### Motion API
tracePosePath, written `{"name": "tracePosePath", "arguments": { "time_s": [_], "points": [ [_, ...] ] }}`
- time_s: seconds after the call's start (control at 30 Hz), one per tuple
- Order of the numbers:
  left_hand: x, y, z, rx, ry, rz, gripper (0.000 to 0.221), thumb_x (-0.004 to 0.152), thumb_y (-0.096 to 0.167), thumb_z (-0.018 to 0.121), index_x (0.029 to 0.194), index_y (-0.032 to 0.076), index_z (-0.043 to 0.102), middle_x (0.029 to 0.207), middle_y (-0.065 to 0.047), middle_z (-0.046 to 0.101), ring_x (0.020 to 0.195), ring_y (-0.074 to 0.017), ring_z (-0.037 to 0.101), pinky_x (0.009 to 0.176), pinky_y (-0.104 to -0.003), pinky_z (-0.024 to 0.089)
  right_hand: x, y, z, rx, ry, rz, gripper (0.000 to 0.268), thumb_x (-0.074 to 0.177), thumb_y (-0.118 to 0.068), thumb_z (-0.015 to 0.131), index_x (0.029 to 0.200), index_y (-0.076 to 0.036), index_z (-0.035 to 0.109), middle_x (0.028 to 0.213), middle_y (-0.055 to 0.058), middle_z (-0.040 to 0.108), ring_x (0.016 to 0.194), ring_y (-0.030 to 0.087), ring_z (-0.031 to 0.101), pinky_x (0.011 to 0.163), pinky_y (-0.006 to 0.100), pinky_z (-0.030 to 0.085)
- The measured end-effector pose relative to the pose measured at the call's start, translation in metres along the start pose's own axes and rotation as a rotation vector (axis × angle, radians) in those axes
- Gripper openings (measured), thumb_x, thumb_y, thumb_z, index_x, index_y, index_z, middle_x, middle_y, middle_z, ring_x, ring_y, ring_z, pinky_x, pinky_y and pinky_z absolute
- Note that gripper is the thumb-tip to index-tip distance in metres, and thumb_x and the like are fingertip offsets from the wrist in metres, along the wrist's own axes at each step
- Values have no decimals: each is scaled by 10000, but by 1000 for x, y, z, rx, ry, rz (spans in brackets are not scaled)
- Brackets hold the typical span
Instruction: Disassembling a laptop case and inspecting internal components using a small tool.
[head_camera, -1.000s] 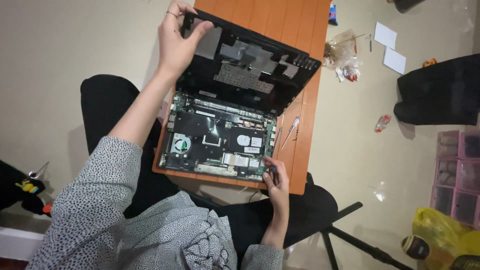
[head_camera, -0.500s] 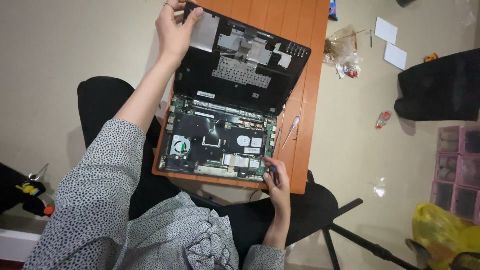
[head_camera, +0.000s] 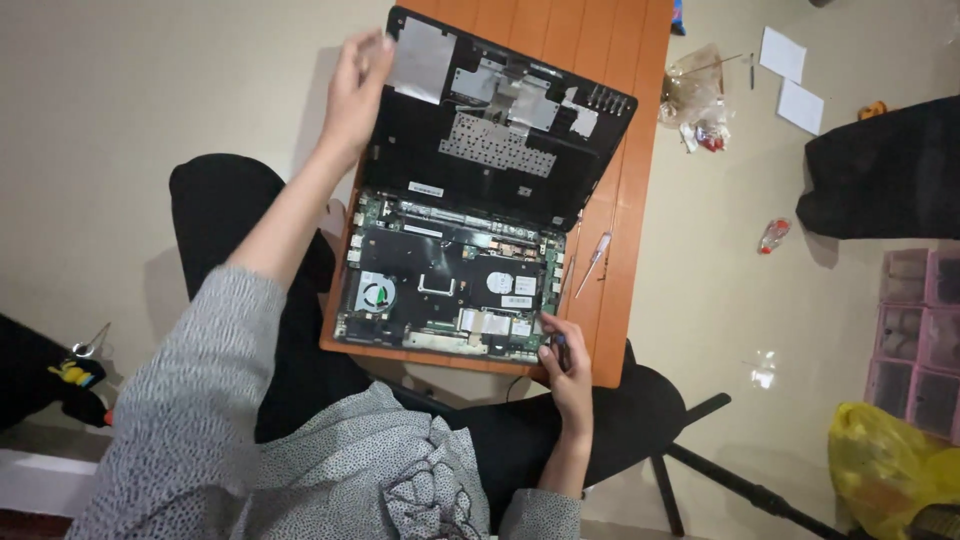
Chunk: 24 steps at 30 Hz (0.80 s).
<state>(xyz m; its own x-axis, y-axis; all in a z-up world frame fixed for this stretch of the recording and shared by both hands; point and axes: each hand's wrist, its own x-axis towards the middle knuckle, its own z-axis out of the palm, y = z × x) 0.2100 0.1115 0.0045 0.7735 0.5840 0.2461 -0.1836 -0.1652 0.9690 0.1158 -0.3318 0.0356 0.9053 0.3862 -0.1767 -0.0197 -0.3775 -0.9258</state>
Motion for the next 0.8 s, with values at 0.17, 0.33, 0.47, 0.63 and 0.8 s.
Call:
{"name": "tracePosePath", "arguments": {
  "time_s": [0.17, 0.33, 0.47, 0.63, 0.8],
  "points": [
    [-101, 25, -20, 49, -18, -180, 509, 1087, 344, 486, 1409, -47, 435, 1412, -306, 512, 1338, -422, 477, 1100, -517, 400, 2, 10, 1, -10, 37, 18, 480, 874, 128, 603, 1322, -36, 655, 1186, 89, 589, 1079, 173, 574, 965, 313, 456],
    [-198, 51, -27, 254, -13, -300, 544, 1062, 269, 559, 1477, -39, 387, 1479, -355, 411, 1429, -506, 337, 1190, -610, 259, 3, 5, 4, -9, 73, 35, 477, 872, 93, 666, 1327, -50, 684, 1151, 100, 609, 1101, 179, 571, 1038, 370, 460],
    [-226, 67, -31, 379, -75, -282, 550, 1079, 237, 491, 1515, -67, 348, 1475, -356, 389, 1416, -510, 327, 1178, -608, 235, 3, -2, 7, -3, 85, 28, 501, 847, 123, 670, 1320, -42, 686, 1127, 101, 608, 1087, 190, 579, 1033, 374, 462],
    [-223, 65, -31, 416, -114, -324, 564, 1103, 265, 464, 1528, -76, 318, 1455, -380, 398, 1393, -547, 353, 1144, -642, 275, 1, 9, 8, 27, 126, 16, 496, 847, 114, 680, 1314, -54, 694, 1068, 74, 616, 959, 135, 538, 975, 319, 461],
    [-230, 45, -31, 469, -92, -276, 582, 1105, 314, 484, 1541, -39, 331, 1456, -339, 423, 1381, -531, 386, 1098, -640, 335, -2, -5, 14, 73, 264, 91, 254, 993, -192, 666, 1219, -106, 743, 986, 39, 709, 888, 68, 559, 808, 234, 485]
  ]
}}
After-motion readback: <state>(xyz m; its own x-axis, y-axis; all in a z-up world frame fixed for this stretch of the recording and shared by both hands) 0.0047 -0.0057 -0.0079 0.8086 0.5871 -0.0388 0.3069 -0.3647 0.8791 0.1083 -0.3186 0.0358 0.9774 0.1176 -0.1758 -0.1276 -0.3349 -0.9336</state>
